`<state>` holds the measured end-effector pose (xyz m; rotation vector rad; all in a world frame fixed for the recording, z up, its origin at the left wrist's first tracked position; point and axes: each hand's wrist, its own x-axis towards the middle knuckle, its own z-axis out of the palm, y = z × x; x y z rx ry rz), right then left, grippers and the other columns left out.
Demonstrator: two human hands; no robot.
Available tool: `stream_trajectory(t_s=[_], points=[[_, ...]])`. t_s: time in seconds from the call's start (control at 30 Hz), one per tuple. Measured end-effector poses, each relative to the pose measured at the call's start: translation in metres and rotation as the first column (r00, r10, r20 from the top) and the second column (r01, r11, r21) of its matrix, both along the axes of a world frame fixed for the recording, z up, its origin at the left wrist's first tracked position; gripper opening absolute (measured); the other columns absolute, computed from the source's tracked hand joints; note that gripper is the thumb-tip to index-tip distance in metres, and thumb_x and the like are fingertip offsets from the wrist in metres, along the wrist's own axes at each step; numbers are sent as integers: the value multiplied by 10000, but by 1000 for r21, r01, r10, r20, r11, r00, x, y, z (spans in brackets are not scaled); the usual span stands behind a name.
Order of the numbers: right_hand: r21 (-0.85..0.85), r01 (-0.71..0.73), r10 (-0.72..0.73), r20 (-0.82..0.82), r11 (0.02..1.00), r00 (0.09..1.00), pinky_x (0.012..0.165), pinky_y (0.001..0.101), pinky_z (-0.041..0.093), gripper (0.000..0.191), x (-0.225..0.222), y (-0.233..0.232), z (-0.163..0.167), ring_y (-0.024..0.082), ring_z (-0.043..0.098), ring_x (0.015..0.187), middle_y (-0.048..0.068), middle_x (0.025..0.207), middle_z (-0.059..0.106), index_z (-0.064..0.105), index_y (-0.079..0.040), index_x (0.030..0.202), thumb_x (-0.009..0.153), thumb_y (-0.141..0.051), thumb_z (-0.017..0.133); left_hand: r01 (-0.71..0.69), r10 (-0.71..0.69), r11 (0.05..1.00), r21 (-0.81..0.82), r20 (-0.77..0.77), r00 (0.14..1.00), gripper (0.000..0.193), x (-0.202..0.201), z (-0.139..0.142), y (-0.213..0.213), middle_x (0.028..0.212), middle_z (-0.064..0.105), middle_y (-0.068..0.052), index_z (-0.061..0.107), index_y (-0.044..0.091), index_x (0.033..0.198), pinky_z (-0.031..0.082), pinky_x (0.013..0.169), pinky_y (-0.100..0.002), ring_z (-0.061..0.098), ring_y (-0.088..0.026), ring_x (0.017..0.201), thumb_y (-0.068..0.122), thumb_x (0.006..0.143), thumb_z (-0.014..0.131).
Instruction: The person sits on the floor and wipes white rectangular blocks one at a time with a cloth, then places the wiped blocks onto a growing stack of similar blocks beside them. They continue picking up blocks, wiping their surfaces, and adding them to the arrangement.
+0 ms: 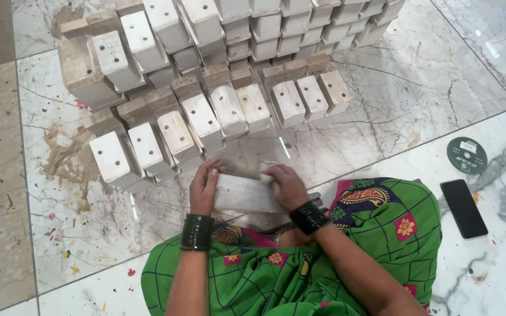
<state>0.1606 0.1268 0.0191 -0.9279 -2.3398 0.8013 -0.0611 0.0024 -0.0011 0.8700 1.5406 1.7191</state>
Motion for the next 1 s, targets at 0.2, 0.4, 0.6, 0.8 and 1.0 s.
stream_trajectory(t_s=[0.2, 0.4, 0.6, 0.8, 1.0], points=[[45, -211, 215, -82, 976, 973, 979, 407, 526, 329, -45, -52, 27, 307, 636, 1160, 113, 1215, 678, 696, -128, 1129, 840, 12, 624, 4, -4, 1000, 11, -8, 1000, 356, 0, 6, -3, 1071, 720, -57, 609, 44, 1364, 479, 947, -253, 648, -118, 1054, 230, 1075, 514], [-32, -62, 62, 18, 998, 998, 937, 424, 520, 218, -23, -26, -7, 313, 639, 1101, 111, 1164, 677, 683, -125, 1078, 861, -99, 683, -80, 78, 996, -42, -30, 996, 336, -4, 1, -3, 1053, 701, -55, 645, 35, 1328, 479, 911, -251, 619, -113, 1000, 212, 1064, 534], [22, 81, -83, 122, 996, 989, 906, 419, 533, 249, 15, 9, -16, 320, 656, 1052, 78, 1120, 718, 721, -147, 1052, 857, -30, 619, -48, 48, 999, -24, 14, 999, 332, -1, 3, 7, 1044, 717, -66, 636, 30, 1325, 485, 876, -250, 638, -110, 984, 203, 1065, 521], [57, -119, 123, -82, 991, 989, 925, 391, 550, 298, -35, -26, 20, 300, 662, 1093, 84, 1176, 694, 703, -116, 1090, 842, 14, 602, -30, 30, 1000, 8, 36, 999, 353, 4, 5, 3, 1100, 726, -91, 603, 20, 1359, 494, 934, -258, 651, -125, 1037, 201, 1069, 514], [-51, -147, 144, -55, 988, 988, 880, 391, 568, 248, -49, -41, 35, 276, 670, 1050, 65, 1118, 699, 693, -112, 1055, 822, -33, 655, -44, 44, 999, 26, 3, 999, 360, 5, 7, 0, 1182, 728, -135, 580, -10, 1374, 509, 967, -282, 677, -170, 1108, 130, 1044, 546]])
